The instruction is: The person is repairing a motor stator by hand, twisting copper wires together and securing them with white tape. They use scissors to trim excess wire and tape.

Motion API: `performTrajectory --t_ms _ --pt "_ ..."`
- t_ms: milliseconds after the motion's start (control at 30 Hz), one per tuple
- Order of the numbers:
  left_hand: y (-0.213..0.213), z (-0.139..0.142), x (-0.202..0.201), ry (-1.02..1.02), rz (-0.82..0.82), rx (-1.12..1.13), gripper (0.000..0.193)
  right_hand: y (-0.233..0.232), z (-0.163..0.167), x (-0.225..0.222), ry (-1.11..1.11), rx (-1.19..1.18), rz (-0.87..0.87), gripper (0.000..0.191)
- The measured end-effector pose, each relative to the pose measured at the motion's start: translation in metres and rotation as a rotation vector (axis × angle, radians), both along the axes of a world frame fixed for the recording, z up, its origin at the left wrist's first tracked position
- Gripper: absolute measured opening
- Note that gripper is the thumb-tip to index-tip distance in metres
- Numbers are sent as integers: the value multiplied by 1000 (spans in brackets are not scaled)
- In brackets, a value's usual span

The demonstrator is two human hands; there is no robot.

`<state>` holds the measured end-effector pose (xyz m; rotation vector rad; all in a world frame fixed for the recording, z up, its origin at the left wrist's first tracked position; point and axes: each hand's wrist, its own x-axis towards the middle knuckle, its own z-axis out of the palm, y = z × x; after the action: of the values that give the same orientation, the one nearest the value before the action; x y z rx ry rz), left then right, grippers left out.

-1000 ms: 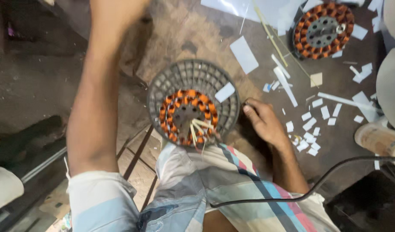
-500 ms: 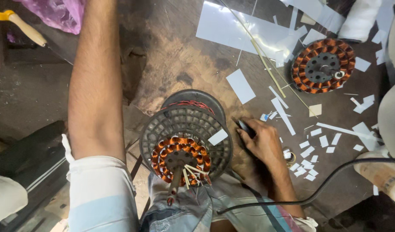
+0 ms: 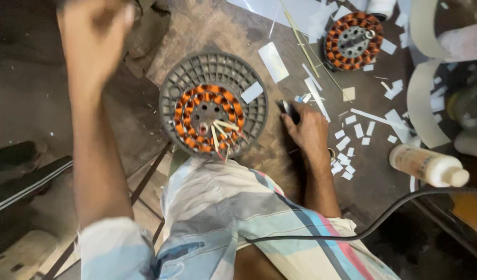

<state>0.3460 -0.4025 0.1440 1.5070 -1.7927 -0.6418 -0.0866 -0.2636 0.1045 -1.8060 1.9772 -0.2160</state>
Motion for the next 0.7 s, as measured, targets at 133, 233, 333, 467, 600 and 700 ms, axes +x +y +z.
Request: performTrajectory --t_ms 133,233,333,467,600,700 --pt "152 -22 -12 493 120 218 36 12 6 2 -112 -374 157 29" --pt "225 -39 -55 679 199 300 59 -11 0 17 -644 -173 43 44" --pt "246 -46 -103 675 95 122 65 -33 -19 41 -976 -30 94 47" --pt "227 -34 -132 572 153 91 61 -10 -41 55 -1079 -207 132 45" --pt "209 -16 -129 467 124 103 48 46 -23 46 -1218 -29 -147 56" --pt "216 -1 -130 226 119 -93 36 73 17 45 -999 -147 -91 61"
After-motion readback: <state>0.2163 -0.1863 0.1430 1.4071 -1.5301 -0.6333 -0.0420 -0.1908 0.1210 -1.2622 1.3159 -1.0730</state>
